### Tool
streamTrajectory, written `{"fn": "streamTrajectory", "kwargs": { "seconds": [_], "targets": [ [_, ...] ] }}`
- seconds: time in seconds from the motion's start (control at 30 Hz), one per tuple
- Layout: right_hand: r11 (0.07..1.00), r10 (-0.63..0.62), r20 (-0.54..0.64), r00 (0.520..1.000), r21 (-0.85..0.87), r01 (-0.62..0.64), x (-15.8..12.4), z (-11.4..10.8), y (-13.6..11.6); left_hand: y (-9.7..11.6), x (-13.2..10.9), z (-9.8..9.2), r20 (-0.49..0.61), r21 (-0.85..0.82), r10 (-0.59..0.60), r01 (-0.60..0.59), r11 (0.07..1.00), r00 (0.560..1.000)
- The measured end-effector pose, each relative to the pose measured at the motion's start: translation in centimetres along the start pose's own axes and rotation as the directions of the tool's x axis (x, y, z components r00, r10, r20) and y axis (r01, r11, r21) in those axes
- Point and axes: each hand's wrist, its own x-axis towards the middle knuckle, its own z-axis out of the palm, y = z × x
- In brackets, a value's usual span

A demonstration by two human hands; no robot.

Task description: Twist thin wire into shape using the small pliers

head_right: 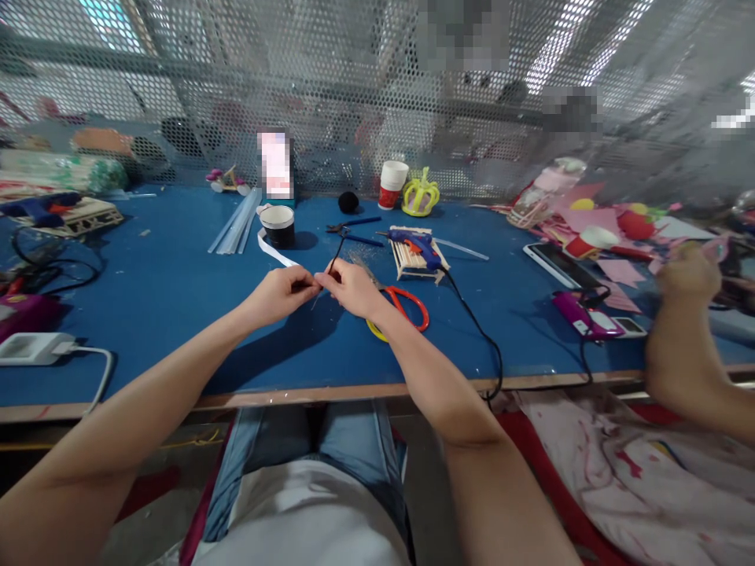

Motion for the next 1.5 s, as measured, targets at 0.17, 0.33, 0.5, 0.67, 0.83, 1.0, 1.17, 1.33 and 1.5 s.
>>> {"fn": "streamTrajectory", "kwargs": {
  "seconds": [0.17,0.33,0.5,0.67,0.83,1.0,1.17,1.33,1.5],
  "targets": [
    [0.998,-0.025,-0.078,0.997,-0.067,0.02,0.1,0.4,0.1,0.0,0.0,0.5,-0.013,-0.049,-0.031,0.03,0.998,0.999],
    [0.997,-0.033,-0.036,0.999,0.075,0.036,0.1,0.4,0.1,-0.1,0.0,0.9,0.034,-0.262,-0.121,0.126,0.957,0.992],
    [0.971,-0.069,0.036,0.997,0.232,0.059,0.1,0.0,0.1,-0.1,0.0,0.5,0.085,-0.359,-0.126,0.148,0.922,0.988],
    [0.995,-0.035,0.0,0.999,0.092,0.035,0.1,-0.2,0.0,-0.4,0.1,-0.1,0.073,-0.178,-0.003,0.016,0.984,0.997],
    [0.99,-0.104,-0.069,0.992,-0.102,0.097,0.2,0.0,0.3,-0.1,0.0,-0.2,0.021,0.013,0.019,-0.02,1.0,1.0],
    [0.983,-0.121,-0.126,0.985,-0.155,0.102,0.3,0.3,0.3,0.4,-0.1,0.0,0.01,0.007,0.002,-0.002,1.0,1.0],
    [0.992,-0.089,-0.117,0.989,-0.096,0.078,0.2,0.4,0.2,0.2,-0.1,0.4,-0.01,-0.089,-0.042,0.041,0.995,0.999],
    [0.971,-0.08,0.092,0.993,0.233,0.056,0.0,0.0,0.1,0.0,-0.1,0.4,0.093,-0.318,-0.092,0.117,0.941,0.991],
    [0.986,-0.028,0.063,0.998,0.165,0.017,0.0,-0.2,0.1,0.0,0.0,-0.2,0.112,-0.246,0.01,0.018,0.969,0.994]
  ]
}}
